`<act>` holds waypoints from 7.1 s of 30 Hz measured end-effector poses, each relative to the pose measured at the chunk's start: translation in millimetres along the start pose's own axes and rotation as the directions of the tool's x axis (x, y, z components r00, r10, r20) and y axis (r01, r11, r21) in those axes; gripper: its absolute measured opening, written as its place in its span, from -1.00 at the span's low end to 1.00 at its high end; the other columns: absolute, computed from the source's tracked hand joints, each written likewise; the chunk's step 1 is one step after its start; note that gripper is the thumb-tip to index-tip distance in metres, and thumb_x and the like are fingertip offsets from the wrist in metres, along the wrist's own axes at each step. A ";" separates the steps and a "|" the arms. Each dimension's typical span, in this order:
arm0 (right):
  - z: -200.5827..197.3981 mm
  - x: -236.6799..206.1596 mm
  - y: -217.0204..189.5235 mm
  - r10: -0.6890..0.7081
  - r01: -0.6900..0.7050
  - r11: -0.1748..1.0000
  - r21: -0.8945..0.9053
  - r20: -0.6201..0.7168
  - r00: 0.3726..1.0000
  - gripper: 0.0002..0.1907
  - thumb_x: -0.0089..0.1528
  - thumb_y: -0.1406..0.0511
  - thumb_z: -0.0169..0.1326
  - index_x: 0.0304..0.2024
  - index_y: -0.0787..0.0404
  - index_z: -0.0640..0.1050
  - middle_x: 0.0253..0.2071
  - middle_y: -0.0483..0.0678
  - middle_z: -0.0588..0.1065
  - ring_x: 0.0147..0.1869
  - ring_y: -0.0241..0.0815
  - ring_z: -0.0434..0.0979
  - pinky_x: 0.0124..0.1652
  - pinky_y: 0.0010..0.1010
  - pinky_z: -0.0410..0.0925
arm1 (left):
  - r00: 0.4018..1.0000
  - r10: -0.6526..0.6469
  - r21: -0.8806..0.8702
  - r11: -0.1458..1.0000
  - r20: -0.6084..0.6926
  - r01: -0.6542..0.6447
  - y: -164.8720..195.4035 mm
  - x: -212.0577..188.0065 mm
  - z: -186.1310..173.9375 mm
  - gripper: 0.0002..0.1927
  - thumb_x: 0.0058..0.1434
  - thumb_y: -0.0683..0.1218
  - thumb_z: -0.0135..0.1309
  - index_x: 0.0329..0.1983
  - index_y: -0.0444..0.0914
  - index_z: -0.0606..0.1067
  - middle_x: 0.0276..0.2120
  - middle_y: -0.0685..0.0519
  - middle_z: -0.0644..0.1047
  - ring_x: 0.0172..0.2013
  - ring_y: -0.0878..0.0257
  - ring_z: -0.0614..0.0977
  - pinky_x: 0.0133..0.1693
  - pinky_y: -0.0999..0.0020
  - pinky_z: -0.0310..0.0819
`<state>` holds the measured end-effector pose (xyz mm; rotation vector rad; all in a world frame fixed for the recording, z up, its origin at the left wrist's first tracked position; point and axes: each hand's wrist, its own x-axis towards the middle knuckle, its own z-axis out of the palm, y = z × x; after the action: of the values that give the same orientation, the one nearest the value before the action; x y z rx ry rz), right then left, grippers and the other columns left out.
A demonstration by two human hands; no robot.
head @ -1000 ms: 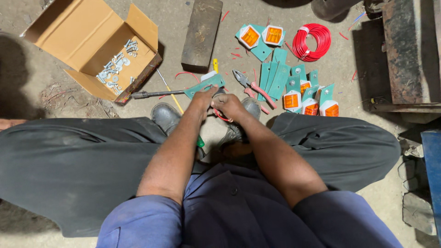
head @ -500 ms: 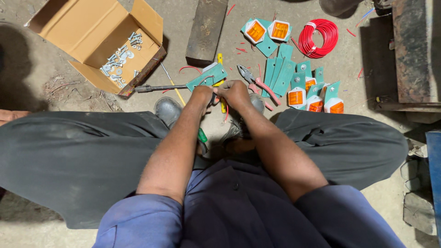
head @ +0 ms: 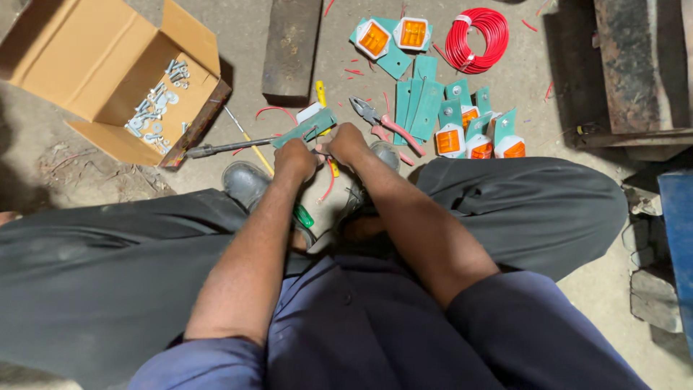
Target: The person sits on the floor and assembles small electrical components by cutting red wires, stripping insulation, and attaching them to teal metal plates with orange modules. They use pliers and a screwdriver to secure the connections and fasten screws.
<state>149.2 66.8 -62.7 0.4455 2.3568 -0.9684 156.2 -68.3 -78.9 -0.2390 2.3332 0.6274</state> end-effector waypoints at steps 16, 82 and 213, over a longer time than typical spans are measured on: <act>25.5 5.0 2.7 0.007 -0.013 0.999 -0.053 -0.105 0.994 -0.66 0.19 0.20 0.15 -0.16 0.37 0.61 -0.14 0.33 0.57 0.03 0.31 0.57 0.00 0.00 0.42 | 0.984 0.136 0.031 0.991 -0.111 -0.134 -5.7 -3.1 12.1 -0.51 0.14 0.12 0.31 -0.07 -0.36 0.58 -0.05 -0.29 0.58 0.04 -0.26 0.55 0.05 -0.03 0.45; 14.9 15.3 17.1 0.048 -0.353 0.510 0.785 0.384 0.922 -0.78 0.24 0.28 0.26 -0.17 0.33 0.61 -0.23 -0.05 0.61 -0.25 -0.26 0.61 -0.23 -0.53 0.53 | 0.943 0.297 -0.133 0.939 -0.148 -0.316 -24.3 11.5 -27.3 -0.52 -0.14 0.12 0.46 -0.41 -0.37 0.62 -0.42 -0.23 0.60 -0.37 -0.06 0.66 -0.26 0.08 0.53; -241.2 -279.9 130.8 0.206 0.905 0.414 0.098 -0.979 0.011 -0.71 0.56 0.12 -0.09 0.01 0.23 0.34 -0.46 -0.17 0.21 -0.61 -0.35 0.14 -0.65 -0.42 0.10 | 0.883 0.457 -0.574 0.696 -0.110 -0.432 85.2 -22.1 -152.3 -0.79 0.40 -0.10 0.09 0.01 -0.30 0.51 -0.21 0.01 0.61 -0.30 0.26 0.61 -0.30 0.33 0.40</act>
<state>348.5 304.6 176.9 0.8937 2.9990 -3.0798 54.9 -70.9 64.9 0.0827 2.0923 1.5895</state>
